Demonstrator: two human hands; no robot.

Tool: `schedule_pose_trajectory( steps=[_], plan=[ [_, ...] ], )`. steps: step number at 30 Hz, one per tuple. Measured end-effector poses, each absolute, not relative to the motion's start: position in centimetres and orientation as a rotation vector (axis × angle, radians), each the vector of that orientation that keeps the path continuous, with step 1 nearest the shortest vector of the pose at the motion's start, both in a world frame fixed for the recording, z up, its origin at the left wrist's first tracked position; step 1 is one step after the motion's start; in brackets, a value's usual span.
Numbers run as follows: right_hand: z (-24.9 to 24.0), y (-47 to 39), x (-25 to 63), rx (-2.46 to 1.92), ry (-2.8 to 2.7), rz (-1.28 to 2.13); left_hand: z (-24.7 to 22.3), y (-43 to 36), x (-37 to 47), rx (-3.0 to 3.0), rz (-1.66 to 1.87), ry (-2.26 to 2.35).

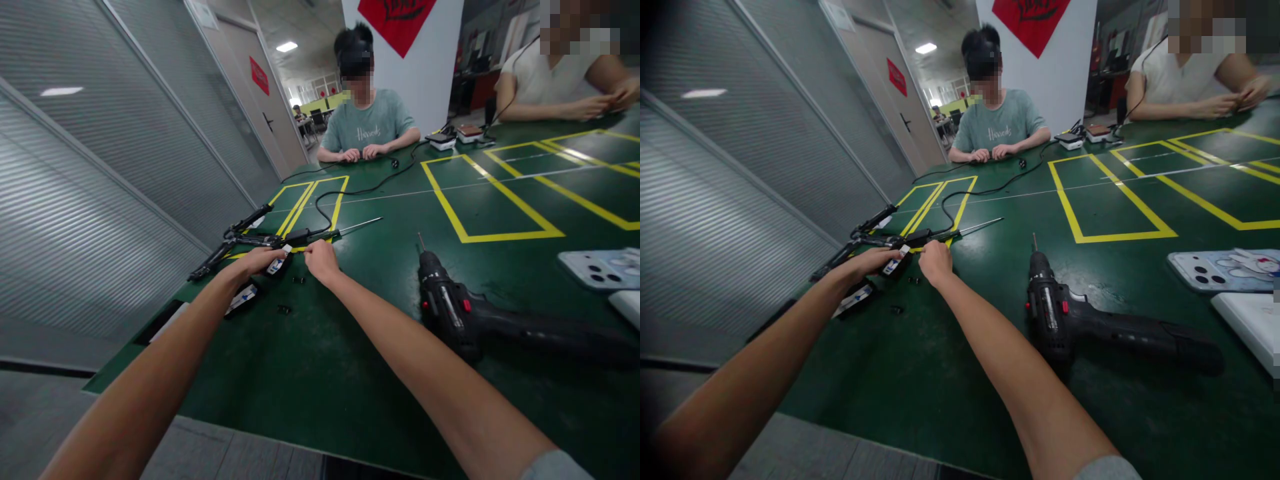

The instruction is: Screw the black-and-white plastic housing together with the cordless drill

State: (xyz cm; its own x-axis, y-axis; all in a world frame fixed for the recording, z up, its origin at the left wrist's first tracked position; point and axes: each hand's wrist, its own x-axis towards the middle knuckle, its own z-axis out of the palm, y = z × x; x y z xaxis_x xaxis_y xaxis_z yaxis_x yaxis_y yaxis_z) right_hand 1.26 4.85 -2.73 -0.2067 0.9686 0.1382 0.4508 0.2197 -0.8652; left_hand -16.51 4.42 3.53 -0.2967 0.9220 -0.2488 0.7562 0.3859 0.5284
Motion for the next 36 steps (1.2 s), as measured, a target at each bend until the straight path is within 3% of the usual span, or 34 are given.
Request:
schedule_pose_trajectory(
  steps=[11,18,24,36],
  plan=[
    [4.0,4.4,1.9,-1.189,-1.293,1.188,5.7,3.8,-9.4,1.151,0.968,1.479],
    [5.2,3.3,11.3,-1.152,-1.54,1.064,5.2,1.0,-2.3,0.738,0.919,1.063],
    [4.2,0.6,17.4,-1.091,-1.827,0.811,3.2,-0.8,2.0,0.652,0.878,1.045],
    [1.3,-1.3,18.2,-1.063,-1.954,0.519,1.1,-2.0,4.3,0.691,1.042,1.27]
  ],
)
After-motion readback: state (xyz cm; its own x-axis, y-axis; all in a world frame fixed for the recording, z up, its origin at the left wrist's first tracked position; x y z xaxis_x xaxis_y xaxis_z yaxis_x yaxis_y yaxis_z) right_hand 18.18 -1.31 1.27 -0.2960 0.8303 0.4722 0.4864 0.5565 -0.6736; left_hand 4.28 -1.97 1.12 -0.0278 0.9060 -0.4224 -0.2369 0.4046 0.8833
